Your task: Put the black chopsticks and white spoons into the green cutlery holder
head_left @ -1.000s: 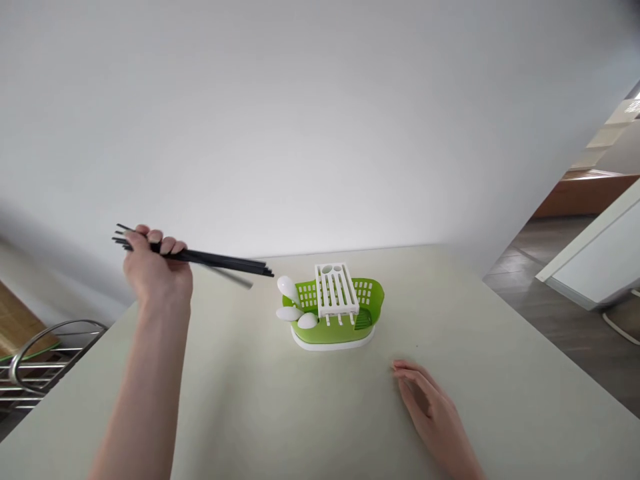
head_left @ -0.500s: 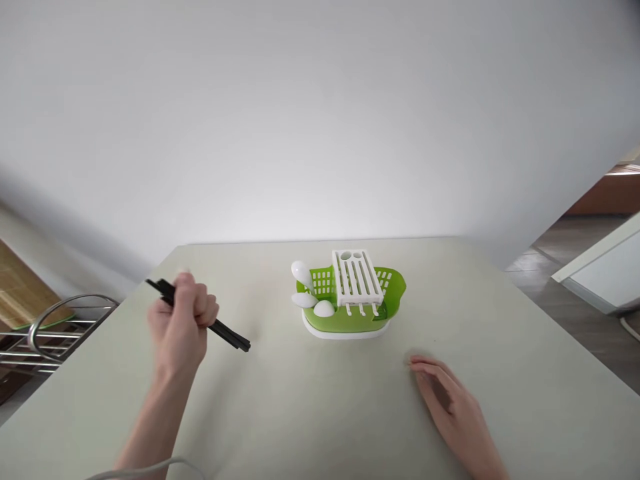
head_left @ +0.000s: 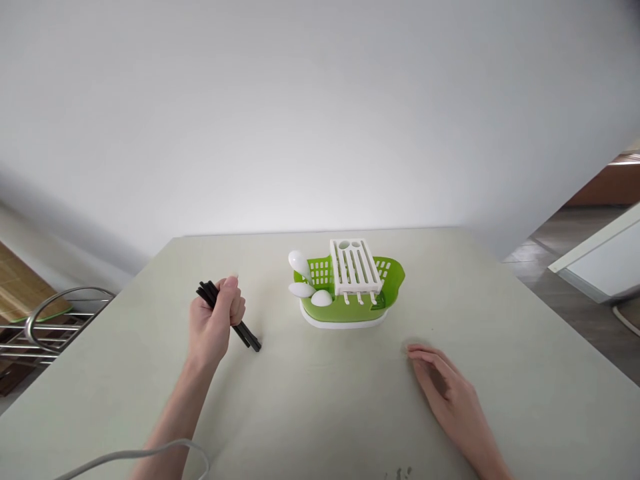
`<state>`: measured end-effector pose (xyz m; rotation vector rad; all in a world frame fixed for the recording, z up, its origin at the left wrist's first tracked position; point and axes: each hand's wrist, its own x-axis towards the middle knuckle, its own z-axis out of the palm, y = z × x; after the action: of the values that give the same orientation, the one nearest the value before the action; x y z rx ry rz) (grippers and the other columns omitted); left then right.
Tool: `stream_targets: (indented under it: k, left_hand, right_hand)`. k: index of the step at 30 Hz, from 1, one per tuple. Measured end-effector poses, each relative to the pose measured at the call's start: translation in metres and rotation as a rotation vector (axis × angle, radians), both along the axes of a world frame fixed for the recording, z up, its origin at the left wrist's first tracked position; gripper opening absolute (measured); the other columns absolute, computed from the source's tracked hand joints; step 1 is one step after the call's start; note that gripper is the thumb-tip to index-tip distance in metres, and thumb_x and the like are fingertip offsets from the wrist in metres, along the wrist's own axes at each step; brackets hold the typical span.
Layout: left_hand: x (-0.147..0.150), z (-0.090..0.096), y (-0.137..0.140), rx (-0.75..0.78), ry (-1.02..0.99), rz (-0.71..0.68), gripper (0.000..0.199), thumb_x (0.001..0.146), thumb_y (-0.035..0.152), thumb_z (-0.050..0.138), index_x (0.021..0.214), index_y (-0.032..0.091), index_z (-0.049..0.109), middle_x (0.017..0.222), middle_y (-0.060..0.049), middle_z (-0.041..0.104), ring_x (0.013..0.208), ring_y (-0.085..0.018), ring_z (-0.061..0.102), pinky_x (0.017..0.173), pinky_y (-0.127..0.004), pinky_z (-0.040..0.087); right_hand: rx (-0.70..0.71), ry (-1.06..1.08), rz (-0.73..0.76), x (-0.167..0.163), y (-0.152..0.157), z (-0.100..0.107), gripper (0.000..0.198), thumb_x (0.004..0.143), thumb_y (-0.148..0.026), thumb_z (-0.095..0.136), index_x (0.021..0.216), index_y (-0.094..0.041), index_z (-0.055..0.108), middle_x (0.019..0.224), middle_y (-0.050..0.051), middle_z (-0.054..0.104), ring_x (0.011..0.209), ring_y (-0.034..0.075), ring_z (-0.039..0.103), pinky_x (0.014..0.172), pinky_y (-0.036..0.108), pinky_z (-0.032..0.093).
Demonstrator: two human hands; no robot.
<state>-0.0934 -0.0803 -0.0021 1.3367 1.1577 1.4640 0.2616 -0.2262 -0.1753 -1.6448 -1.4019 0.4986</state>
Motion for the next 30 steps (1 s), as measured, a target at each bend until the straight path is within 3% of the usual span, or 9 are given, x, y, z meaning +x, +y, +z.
stream_targets:
  k: [7,13,16,19,21,25,30]
  left_hand:
    - [-0.001,-0.02,0.005,-0.008,0.099,0.04,0.053,0.096,0.05,0.063,0.067,0.024,0.027,0.06,0.008,0.018,0.048,-0.009,0.018,0.046,-0.027,0.017]
    - [-0.001,-0.037,0.006,-0.181,0.7,0.128,0.052,0.095,0.063,0.052,0.068,0.025,0.029,0.055,0.005,0.03,0.048,-0.013,0.031,0.049,-0.029,0.022]
    - [-0.017,-0.047,0.011,-0.267,0.943,0.14,0.046,0.096,0.065,0.045,0.073,0.026,0.039,0.057,0.003,0.046,0.052,-0.018,0.047,0.051,-0.029,0.031]
    - [-0.041,-0.061,0.012,-0.373,1.177,0.182,0.047,0.096,0.067,0.039,0.097,0.023,0.055,0.076,-0.008,0.069,0.072,-0.031,0.068,0.062,-0.035,0.044]
    - [-0.054,-0.071,0.01,-0.429,1.323,0.246,0.06,0.097,0.069,0.035,0.116,0.017,0.057,0.095,-0.018,0.074,0.089,-0.041,0.072,0.071,-0.042,0.048]
    - [-0.064,-0.082,0.003,-0.465,1.442,0.375,0.075,0.099,0.069,0.03,0.136,0.007,0.051,0.119,-0.03,0.069,0.106,-0.047,0.069,0.079,-0.05,0.051]
    - [-0.062,-0.09,0.002,-0.352,1.532,0.491,0.07,0.103,0.058,0.033,0.145,0.006,0.053,0.129,-0.03,0.061,0.12,-0.045,0.061,0.092,-0.052,0.05]
  right_hand:
    - [-0.001,0.001,-0.003,-0.001,0.001,0.002,0.035,0.102,-0.054,0.053,0.103,-0.027,0.074,0.124,0.011,0.075,0.113,0.026,0.072,0.093,0.037,0.06]
    - [-0.003,0.008,-0.002,-0.001,0.001,0.002,0.036,0.101,-0.055,0.053,0.103,-0.026,0.074,0.124,0.012,0.075,0.113,0.027,0.072,0.084,0.035,0.062]
    - [-0.007,0.016,0.001,-0.001,0.001,0.002,0.036,0.101,-0.055,0.053,0.103,-0.026,0.074,0.124,0.011,0.075,0.112,0.027,0.072,0.076,0.032,0.062]
    - [0.007,0.004,0.005,-0.001,0.001,0.0,0.034,0.102,-0.054,0.053,0.102,-0.027,0.074,0.123,0.01,0.075,0.113,0.026,0.072,0.084,0.033,0.061]
    - [0.01,-0.006,0.007,0.0,0.001,-0.001,0.033,0.102,-0.053,0.053,0.103,-0.027,0.074,0.123,0.01,0.075,0.113,0.026,0.072,0.092,0.035,0.06]
    - [-0.002,-0.013,0.008,0.001,0.0,-0.003,0.032,0.102,-0.051,0.052,0.104,-0.027,0.074,0.124,0.009,0.074,0.115,0.026,0.071,0.094,0.036,0.058]
    - [0.013,-0.023,0.006,0.002,0.001,-0.003,0.031,0.102,-0.051,0.053,0.103,-0.027,0.074,0.122,0.009,0.075,0.113,0.025,0.072,0.093,0.036,0.058]
